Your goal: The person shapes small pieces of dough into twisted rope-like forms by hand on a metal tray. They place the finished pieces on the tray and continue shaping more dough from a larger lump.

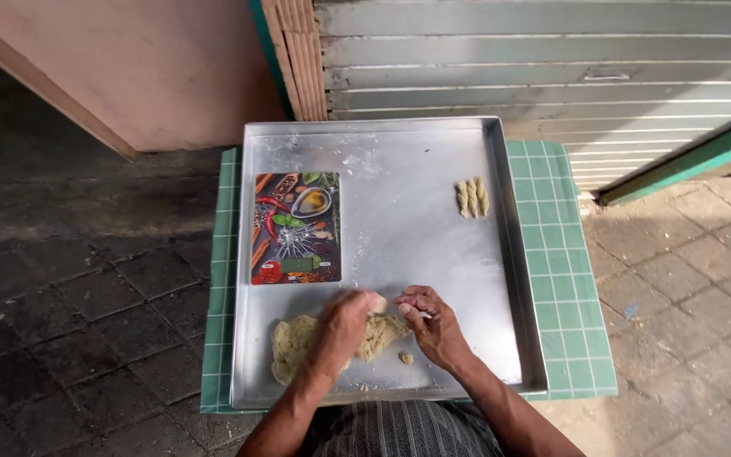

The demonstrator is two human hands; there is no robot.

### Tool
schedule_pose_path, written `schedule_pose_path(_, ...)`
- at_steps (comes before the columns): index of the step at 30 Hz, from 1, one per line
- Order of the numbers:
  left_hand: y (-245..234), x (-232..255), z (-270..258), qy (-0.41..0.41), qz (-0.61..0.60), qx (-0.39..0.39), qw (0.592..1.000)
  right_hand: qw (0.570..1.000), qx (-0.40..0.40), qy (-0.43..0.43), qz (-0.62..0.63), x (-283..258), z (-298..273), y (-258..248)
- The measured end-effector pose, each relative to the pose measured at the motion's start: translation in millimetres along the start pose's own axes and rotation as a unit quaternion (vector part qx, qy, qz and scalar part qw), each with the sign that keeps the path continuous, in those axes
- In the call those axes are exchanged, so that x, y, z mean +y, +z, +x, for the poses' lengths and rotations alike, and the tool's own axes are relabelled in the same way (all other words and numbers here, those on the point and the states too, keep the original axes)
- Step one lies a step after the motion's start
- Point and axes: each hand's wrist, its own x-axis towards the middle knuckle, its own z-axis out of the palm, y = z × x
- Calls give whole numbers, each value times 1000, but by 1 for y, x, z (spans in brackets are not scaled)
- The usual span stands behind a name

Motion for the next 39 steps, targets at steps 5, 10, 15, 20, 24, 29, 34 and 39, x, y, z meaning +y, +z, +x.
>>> schedule_pose_path(5,-87,23,53,-57,63,84,993,994,11,-24,-106,28,16,-20)
schedule_pose_path(10,-131,24,91,-97,43,135,985,979,28,-52,-194,16,23,-18)
schedule_pose_path(15,-124,-17,99,-101,-67,210,970,834,-15,-389,-390,-10,50,22)
schedule_pose_path(20,-129,-5,76,-140,-101,226,959,795,-42,-404,-451,-36,74,68)
schedule_pose_path(24,-133,-1,62,-150,-144,239,948,782,-63,-371,-496,-19,88,79)
schedule_pose_path(29,-125,-22,56,-160,-145,238,947,872,-69,-290,-388,3,77,35)
schedule_pose_path(34,-121,-42,69,-186,-115,224,950,891,-15,-228,-392,40,73,-6)
schedule_pose_path(39,-119,-22,73,-131,-156,252,946,870,15,-235,-433,42,81,2)
